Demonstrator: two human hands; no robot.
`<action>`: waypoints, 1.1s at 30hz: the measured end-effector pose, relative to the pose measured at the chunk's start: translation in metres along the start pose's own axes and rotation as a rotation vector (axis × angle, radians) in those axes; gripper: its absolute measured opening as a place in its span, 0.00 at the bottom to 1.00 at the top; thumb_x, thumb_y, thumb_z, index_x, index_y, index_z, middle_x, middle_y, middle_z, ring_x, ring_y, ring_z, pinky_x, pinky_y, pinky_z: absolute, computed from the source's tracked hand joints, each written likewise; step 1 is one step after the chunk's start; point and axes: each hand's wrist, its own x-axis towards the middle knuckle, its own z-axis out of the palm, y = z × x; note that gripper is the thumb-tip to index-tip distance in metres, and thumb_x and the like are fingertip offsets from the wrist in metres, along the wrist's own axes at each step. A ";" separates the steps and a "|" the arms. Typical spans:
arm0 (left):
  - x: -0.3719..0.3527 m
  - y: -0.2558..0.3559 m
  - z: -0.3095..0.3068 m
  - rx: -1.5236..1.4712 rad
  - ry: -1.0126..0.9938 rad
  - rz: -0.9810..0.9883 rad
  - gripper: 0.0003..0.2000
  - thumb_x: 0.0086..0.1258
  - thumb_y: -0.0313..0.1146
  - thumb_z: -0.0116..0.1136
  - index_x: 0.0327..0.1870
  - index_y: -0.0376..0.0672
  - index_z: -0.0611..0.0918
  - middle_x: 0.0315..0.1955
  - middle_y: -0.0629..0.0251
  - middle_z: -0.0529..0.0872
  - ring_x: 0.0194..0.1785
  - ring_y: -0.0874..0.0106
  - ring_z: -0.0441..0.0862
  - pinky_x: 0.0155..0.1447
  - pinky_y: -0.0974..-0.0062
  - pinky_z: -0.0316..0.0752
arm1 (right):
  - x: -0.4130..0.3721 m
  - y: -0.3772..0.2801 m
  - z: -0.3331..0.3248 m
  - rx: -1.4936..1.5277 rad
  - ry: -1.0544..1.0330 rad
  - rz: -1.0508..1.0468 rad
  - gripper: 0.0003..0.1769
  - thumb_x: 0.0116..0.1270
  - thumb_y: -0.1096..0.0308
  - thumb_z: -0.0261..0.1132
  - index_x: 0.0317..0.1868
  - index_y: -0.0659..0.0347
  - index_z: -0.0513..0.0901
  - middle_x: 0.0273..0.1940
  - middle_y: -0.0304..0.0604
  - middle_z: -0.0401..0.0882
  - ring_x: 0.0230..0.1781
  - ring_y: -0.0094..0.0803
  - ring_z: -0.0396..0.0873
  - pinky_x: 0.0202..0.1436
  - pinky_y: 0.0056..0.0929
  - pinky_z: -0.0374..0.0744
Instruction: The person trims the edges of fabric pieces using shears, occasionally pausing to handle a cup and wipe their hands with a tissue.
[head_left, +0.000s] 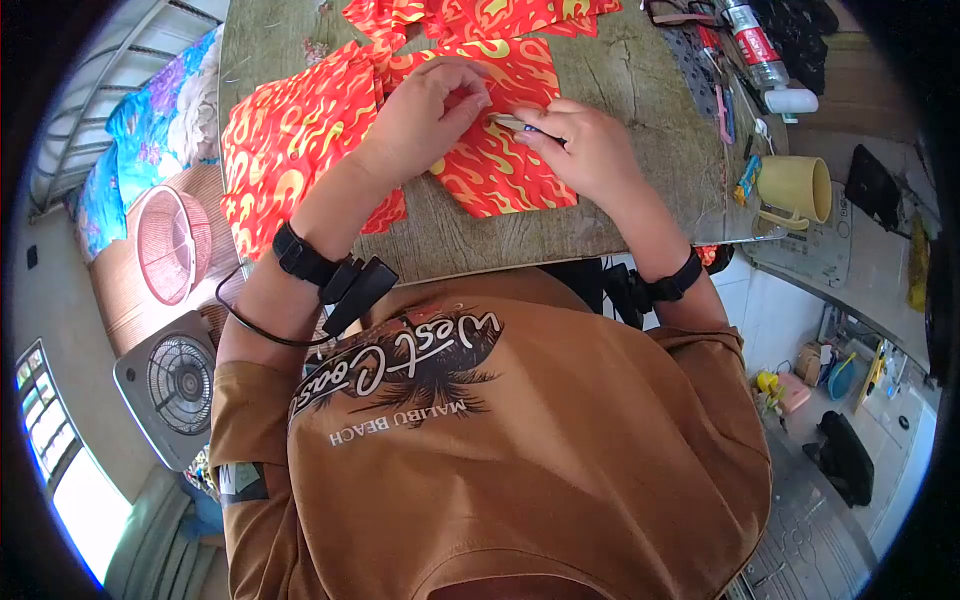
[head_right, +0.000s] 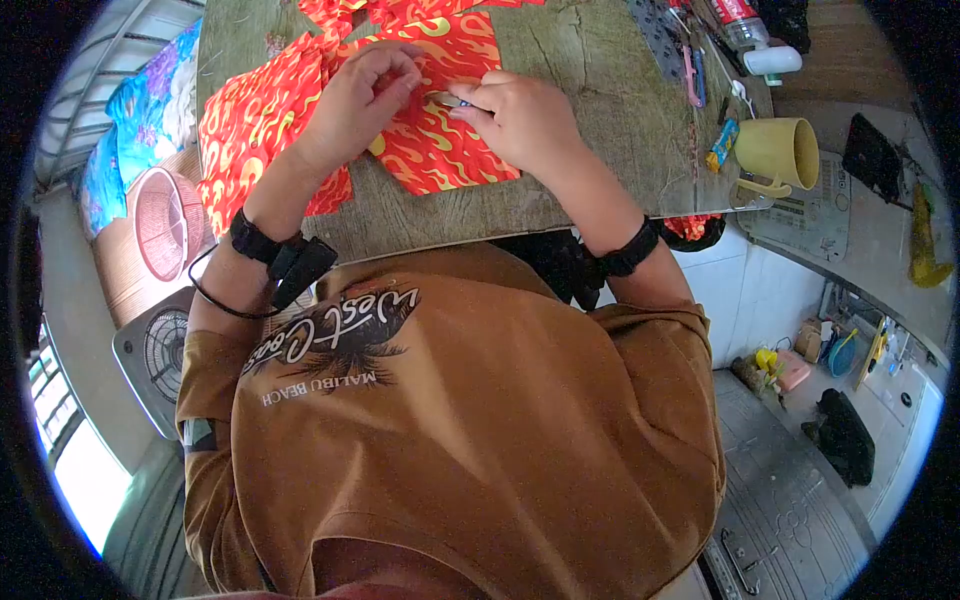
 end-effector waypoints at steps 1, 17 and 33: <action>0.001 0.000 -0.001 0.007 0.048 -0.016 0.10 0.63 0.33 0.59 0.40 0.36 0.79 0.45 0.55 0.80 0.49 0.61 0.78 0.54 0.71 0.73 | 0.000 -0.001 -0.002 0.018 0.030 0.020 0.19 0.59 0.57 0.65 0.52 0.49 0.80 0.29 0.43 0.75 0.29 0.36 0.77 0.32 0.32 0.75; 0.033 0.011 -0.023 0.367 -0.065 -0.344 0.17 0.60 0.43 0.61 0.43 0.40 0.78 0.31 0.58 0.83 0.38 0.60 0.81 0.45 0.70 0.74 | -0.014 0.014 -0.009 0.083 0.202 0.238 0.20 0.57 0.59 0.68 0.51 0.50 0.81 0.25 0.42 0.73 0.23 0.32 0.72 0.28 0.26 0.70; -0.106 -0.015 -0.131 -0.671 0.455 -0.690 0.10 0.71 0.31 0.50 0.47 0.37 0.76 0.35 0.71 0.80 0.37 0.84 0.76 0.43 0.86 0.71 | -0.014 0.016 -0.006 0.129 0.198 0.250 0.20 0.57 0.62 0.68 0.52 0.49 0.80 0.32 0.41 0.78 0.31 0.32 0.77 0.36 0.25 0.74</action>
